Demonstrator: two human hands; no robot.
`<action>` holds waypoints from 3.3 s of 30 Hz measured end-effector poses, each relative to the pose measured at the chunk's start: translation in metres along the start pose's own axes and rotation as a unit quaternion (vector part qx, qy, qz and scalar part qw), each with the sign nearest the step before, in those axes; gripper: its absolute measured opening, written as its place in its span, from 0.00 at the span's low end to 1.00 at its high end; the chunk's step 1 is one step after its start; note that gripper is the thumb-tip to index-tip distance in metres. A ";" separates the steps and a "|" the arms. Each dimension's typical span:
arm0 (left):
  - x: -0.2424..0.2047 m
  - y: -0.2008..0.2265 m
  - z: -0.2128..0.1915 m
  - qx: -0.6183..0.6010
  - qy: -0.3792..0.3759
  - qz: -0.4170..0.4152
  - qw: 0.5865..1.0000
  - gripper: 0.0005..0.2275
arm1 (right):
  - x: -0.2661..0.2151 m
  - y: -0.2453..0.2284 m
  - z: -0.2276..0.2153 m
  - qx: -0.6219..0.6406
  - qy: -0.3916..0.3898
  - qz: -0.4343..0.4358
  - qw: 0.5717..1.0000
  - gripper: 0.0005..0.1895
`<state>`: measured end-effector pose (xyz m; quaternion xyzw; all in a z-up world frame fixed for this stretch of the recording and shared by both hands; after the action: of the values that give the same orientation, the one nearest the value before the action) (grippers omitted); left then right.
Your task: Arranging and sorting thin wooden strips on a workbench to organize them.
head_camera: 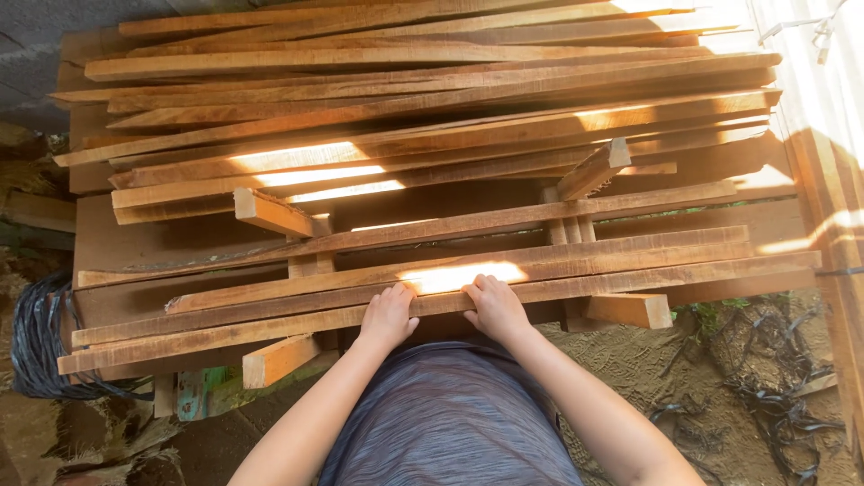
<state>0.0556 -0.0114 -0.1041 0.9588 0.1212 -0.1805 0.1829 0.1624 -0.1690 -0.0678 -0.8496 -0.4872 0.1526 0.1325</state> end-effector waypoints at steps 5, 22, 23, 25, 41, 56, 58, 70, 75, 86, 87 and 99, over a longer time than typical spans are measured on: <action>-0.004 0.010 -0.024 -0.022 -0.047 -0.005 0.999 0.20 | -0.001 -0.013 -0.031 0.070 0.026 0.028 0.997 0.26; 0.079 -0.114 -0.037 0.022 0.116 -0.141 0.983 0.31 | 0.101 0.051 -0.027 0.016 0.052 0.082 0.995 0.33; 0.086 -0.134 -0.015 0.069 0.072 -0.163 0.982 0.32 | 0.106 0.059 -0.015 0.000 0.005 0.097 0.995 0.34; 0.088 -0.140 -0.012 0.073 0.070 -0.176 0.979 0.28 | 0.115 0.069 0.000 -0.020 -0.005 0.087 0.996 0.34; 0.053 -0.056 -0.112 -0.101 -0.053 -0.113 0.987 0.19 | 0.052 0.107 -0.029 0.034 0.067 0.045 0.996 0.33; 0.009 -0.045 -0.022 -0.072 -0.036 -0.099 0.992 0.15 | 0.011 0.073 -0.035 0.023 -0.041 0.084 0.995 0.19; 0.010 -0.045 -0.025 -0.068 -0.036 -0.099 0.992 0.16 | 0.011 0.069 -0.042 0.027 -0.040 0.089 0.995 0.19; 0.015 -0.034 -0.022 -0.042 -0.045 -0.091 0.994 0.15 | 0.025 0.064 -0.034 -0.002 -0.143 0.164 0.976 0.30; 0.024 -0.038 -0.009 -0.048 -0.046 -0.094 0.993 0.13 | 0.040 0.065 -0.022 -0.006 -0.211 0.169 0.963 0.43; 0.032 -0.014 -0.059 -0.083 -0.142 -0.114 0.980 0.35 | 0.028 0.053 -0.027 0.068 -0.283 0.188 0.938 0.43; 0.032 -0.015 -0.062 -0.082 -0.141 -0.114 0.980 0.35 | 0.029 0.044 -0.044 0.068 -0.282 0.187 0.938 0.43; 0.041 -0.025 -0.038 -0.071 -0.154 -0.094 0.981 0.41 | 0.047 0.036 -0.053 0.047 -0.058 0.100 0.992 0.28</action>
<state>0.0967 0.0331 -0.0953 0.8887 0.1933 -0.3328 0.2490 0.2333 -0.1500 -0.0385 -0.8764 -0.3991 0.2371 0.1281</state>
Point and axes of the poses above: each hand's wrist, its own x-axis towards the middle knuckle, its own z-axis out of the palm, y = z × x, the point moved 9 cm from there along x, towards the middle knuckle, and after that the axes turned 2 degrees about y, right-handed, at the moved point
